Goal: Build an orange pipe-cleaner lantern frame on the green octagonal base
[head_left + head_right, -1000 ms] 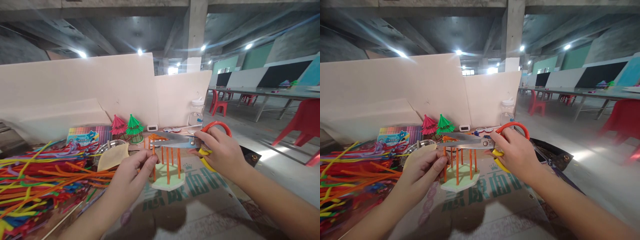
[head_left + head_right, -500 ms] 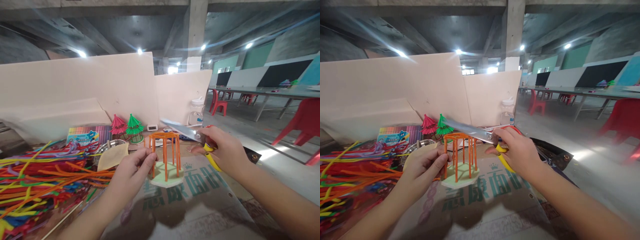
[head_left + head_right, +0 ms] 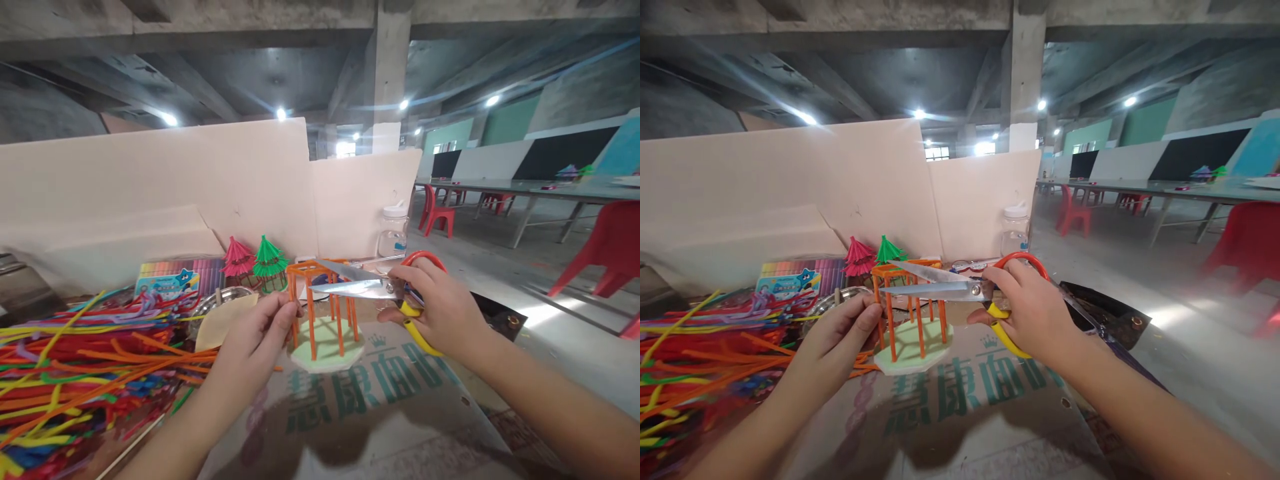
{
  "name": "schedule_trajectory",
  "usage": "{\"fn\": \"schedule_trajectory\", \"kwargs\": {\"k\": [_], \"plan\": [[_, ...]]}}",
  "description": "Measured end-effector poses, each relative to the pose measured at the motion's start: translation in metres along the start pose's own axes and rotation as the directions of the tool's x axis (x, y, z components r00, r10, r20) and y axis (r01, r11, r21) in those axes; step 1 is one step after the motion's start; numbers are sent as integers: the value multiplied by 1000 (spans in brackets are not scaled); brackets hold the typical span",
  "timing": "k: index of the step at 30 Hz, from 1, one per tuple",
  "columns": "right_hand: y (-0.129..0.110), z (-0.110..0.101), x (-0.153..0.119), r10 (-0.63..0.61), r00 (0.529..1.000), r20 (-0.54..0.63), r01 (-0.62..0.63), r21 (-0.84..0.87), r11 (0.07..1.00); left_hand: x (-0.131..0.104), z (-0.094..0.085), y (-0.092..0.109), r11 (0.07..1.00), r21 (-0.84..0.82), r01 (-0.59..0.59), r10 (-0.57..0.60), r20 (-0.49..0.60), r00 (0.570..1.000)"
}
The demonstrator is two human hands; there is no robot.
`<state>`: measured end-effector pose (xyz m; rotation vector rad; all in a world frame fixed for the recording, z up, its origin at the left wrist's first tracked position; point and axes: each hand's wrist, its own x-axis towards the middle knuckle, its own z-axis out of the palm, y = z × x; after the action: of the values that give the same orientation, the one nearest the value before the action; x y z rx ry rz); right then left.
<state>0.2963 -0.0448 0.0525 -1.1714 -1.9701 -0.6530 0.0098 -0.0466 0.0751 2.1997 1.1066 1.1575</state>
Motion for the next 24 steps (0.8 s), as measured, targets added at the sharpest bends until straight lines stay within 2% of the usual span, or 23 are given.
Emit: {"fn": "schedule_trajectory", "kwargs": {"k": [9, 16, 24], "plan": [[-1, -4, 3, -71, 991, -111, 61, -90, 994, 2, 3, 11, 975, 162, -154, 160, -27, 987], [-1, -5, 3, -102, 986, -129, 87, -115, 990, 3, 4, 13, 972, 161, -169, 176, -29, 984], [1, -5, 1, -130, 981, -142, 102, -193, 976, 0, 3, 12, 980, 145, -136, 140, -21, 990]]}}
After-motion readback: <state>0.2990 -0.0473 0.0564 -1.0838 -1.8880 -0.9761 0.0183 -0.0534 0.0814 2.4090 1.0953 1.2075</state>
